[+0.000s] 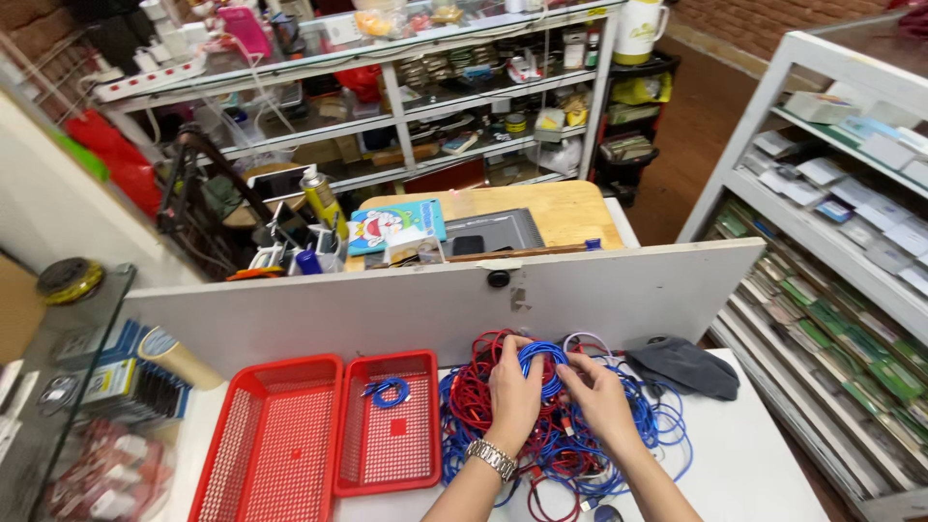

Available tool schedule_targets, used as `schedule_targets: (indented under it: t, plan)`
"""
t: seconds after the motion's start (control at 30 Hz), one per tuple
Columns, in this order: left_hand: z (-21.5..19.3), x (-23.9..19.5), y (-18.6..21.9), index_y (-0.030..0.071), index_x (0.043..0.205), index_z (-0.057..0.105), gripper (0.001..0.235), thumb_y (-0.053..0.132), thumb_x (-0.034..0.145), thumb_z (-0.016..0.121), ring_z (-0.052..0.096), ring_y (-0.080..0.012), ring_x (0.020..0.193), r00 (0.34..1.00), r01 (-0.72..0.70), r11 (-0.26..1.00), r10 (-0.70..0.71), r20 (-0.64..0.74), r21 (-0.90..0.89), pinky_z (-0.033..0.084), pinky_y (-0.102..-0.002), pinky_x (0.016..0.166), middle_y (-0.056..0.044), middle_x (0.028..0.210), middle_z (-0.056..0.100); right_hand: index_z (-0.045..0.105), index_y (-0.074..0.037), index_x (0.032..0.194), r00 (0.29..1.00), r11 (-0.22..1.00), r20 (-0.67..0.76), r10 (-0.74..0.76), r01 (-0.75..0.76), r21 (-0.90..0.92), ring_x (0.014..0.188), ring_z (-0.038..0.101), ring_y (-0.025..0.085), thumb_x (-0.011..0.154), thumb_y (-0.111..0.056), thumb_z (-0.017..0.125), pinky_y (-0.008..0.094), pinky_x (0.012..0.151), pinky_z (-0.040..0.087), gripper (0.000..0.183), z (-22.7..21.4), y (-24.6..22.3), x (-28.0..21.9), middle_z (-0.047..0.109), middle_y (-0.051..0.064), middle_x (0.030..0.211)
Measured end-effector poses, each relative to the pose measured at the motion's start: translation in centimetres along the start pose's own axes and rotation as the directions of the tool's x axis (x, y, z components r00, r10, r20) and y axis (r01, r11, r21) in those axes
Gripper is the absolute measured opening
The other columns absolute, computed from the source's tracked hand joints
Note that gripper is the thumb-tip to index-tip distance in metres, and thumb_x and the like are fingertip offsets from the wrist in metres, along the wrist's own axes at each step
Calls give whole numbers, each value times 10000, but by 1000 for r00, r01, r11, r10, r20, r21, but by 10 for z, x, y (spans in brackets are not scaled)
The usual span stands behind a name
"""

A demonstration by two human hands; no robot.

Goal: The person organizes small electronic boxes and then untangles and coils red and blue cables, placing them into red baskets on a counter in an electronics shop.

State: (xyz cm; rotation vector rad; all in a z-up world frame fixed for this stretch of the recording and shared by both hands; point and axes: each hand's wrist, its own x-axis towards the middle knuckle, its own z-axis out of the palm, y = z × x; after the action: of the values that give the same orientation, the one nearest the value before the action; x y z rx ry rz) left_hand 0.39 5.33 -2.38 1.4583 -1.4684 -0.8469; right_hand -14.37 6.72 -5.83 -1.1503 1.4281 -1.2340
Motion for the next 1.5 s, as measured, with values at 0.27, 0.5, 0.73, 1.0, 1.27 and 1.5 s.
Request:
schedule_targets:
  t: [0.27,0.5,0.73,1.0,1.27,1.5]
  plan:
    - [-68,11,-107,48,1271,565,368,96,914,642,700,-175,959,924,330,777,-382,15,-536,604,-353,824,-109,1094,692,724,18,1172,960,977,230,157,-185,105,774,690,125,947,-157,666,276,693,584,290,92,36,37,743,70,961]
    - [-152,17,-214,-1,1185,665,283,68,911,665,742,-210,994,863,353,893,-426,-272,-278,601,-338,856,-149,1110,761,657,77,1196,866,935,417,278,-344,91,869,759,197,981,-135,575,310,756,624,313,227,98,50,751,141,1023]
    - [-182,53,-273,55,1359,578,466,147,908,657,688,-310,1171,860,492,868,-470,-201,75,535,-388,1008,-173,1232,719,642,93,1234,784,841,358,507,-540,-10,941,773,256,972,-9,544,315,810,653,298,308,157,69,770,162,1059]
    - [-170,78,-329,107,1513,391,656,207,924,663,487,-309,1406,851,488,818,-523,42,305,389,-388,1175,-161,1501,506,618,-8,1329,836,788,298,461,-231,-570,1159,693,270,865,-229,707,334,1000,515,522,329,175,83,711,203,1245]
    - [-144,79,-242,74,1396,514,524,147,891,636,460,-325,1392,942,313,917,-267,-203,247,354,-433,1165,-156,1451,529,401,15,1494,775,903,472,421,-407,-138,1164,682,211,955,-268,655,337,995,547,658,271,117,76,665,159,1339]
    - [-72,78,-130,42,1179,667,265,121,942,582,724,-261,1063,999,19,999,-18,36,-30,562,-366,926,-130,1149,738,659,-16,1278,963,988,223,151,-151,-18,874,721,228,998,-187,583,345,779,589,337,97,69,88,768,158,1022]
